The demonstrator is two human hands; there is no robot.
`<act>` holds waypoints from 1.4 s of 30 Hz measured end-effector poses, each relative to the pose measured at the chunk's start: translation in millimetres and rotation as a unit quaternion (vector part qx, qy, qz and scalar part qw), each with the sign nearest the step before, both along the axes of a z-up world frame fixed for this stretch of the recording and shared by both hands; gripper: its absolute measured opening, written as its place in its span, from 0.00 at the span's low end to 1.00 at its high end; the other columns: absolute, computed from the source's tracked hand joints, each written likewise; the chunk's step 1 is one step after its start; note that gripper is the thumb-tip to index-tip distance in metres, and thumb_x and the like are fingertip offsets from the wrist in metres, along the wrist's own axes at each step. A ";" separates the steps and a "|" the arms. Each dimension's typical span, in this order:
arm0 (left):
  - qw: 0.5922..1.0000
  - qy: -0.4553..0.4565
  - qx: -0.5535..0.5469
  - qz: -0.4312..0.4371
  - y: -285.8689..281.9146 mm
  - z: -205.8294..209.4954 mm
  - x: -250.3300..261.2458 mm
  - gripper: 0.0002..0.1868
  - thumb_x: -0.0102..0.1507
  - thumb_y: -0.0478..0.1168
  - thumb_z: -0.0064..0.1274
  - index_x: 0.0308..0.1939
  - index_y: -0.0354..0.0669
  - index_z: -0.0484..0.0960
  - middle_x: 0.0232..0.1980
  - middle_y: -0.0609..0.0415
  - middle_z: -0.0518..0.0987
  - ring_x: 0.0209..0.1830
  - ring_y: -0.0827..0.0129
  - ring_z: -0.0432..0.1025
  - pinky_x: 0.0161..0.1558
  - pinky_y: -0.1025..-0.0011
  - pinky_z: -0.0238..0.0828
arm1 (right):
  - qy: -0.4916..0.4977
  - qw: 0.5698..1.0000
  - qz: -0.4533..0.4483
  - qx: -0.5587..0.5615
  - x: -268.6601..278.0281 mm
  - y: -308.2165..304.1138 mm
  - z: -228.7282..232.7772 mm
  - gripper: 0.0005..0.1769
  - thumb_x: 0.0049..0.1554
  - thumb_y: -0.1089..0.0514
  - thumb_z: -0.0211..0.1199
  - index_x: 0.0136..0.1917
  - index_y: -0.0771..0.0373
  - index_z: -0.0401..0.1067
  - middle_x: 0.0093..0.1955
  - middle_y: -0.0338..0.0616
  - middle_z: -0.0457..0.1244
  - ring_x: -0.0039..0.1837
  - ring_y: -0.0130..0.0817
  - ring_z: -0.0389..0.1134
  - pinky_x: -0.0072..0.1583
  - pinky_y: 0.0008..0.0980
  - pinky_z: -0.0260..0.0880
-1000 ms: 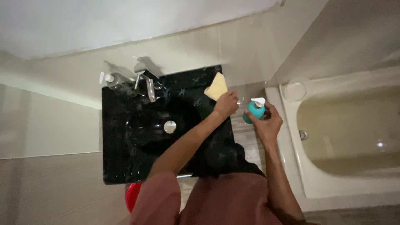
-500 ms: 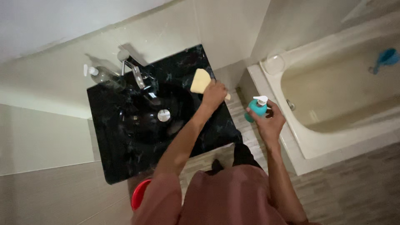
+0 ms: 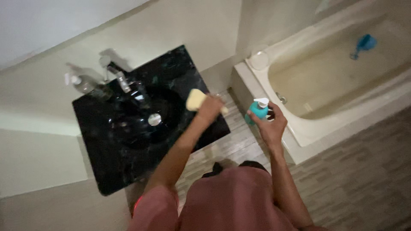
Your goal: The person wipes a black bathroom sink and countertop using a yellow cloth. They move soap bottles aside to clean underneath, wipe the basin and faucet, and return the bottles to their original positions.
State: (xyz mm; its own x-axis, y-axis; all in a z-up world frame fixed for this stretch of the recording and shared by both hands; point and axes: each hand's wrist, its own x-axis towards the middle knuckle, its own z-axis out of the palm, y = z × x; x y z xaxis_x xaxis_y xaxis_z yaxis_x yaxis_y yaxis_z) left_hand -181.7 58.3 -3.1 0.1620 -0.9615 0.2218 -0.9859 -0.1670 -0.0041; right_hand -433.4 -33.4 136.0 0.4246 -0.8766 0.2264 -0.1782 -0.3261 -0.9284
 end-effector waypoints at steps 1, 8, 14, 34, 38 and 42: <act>1.000 -0.022 0.001 0.010 -3.1 5.2 12.4 0.07 0.58 0.39 0.53 0.34 0.47 0.87 0.39 0.50 0.83 0.44 0.55 0.76 0.46 0.55 0.70 | 0.000 1.000 -0.004 -0.004 -6.3 -3.2 0.4 0.34 0.45 0.52 0.83 0.60 0.69 0.75 0.49 0.43 0.72 0.48 0.27 0.71 0.49 0.29 0.67; 0.997 -0.043 0.067 0.023 -1.1 4.4 -67.2 0.06 0.59 0.39 0.54 0.33 0.46 0.86 0.39 0.51 0.83 0.46 0.57 0.75 0.48 0.58 0.69 | 0.053 0.998 -0.044 -0.005 -49.6 -34.4 -5.4 0.36 0.43 0.50 0.84 0.60 0.69 0.76 0.49 0.45 0.71 0.47 0.30 0.69 0.48 0.29 0.69; 0.993 -0.098 0.059 0.004 10.2 6.6 -121.9 0.08 0.56 0.38 0.55 0.37 0.43 0.87 0.40 0.51 0.84 0.48 0.61 0.76 0.53 0.60 0.68 | 0.030 0.999 -0.036 0.008 -80.5 -53.1 0.6 0.37 0.43 0.49 0.83 0.60 0.68 0.75 0.51 0.45 0.72 0.47 0.30 0.71 0.48 0.31 0.68; 0.977 -0.138 0.123 0.105 -13.0 -6.2 -141.5 0.10 0.58 0.44 0.54 0.32 0.49 0.90 0.39 0.52 0.85 0.49 0.60 0.74 0.54 0.60 0.64 | 0.063 0.998 0.002 0.008 -105.5 -62.5 3.6 0.37 0.41 0.47 0.83 0.61 0.64 0.76 0.52 0.44 0.72 0.48 0.31 0.71 0.49 0.32 0.68; 0.980 -0.141 0.092 0.106 -24.7 -10.7 -66.9 0.08 0.57 0.43 0.55 0.31 0.50 0.90 0.39 0.51 0.85 0.48 0.59 0.75 0.52 0.59 0.65 | 0.051 0.999 -0.010 0.012 -85.1 -47.3 4.3 0.37 0.43 0.47 0.82 0.61 0.65 0.75 0.52 0.44 0.72 0.49 0.31 0.72 0.50 0.33 0.69; 0.990 -0.118 0.023 0.077 -31.8 -21.1 10.3 0.06 0.59 0.38 0.55 0.33 0.47 0.89 0.40 0.51 0.84 0.48 0.60 0.77 0.58 0.62 0.69 | 0.053 0.998 -0.037 0.005 -61.5 -24.4 0.6 0.38 0.42 0.47 0.83 0.61 0.65 0.76 0.52 0.46 0.72 0.50 0.33 0.71 0.50 0.34 0.70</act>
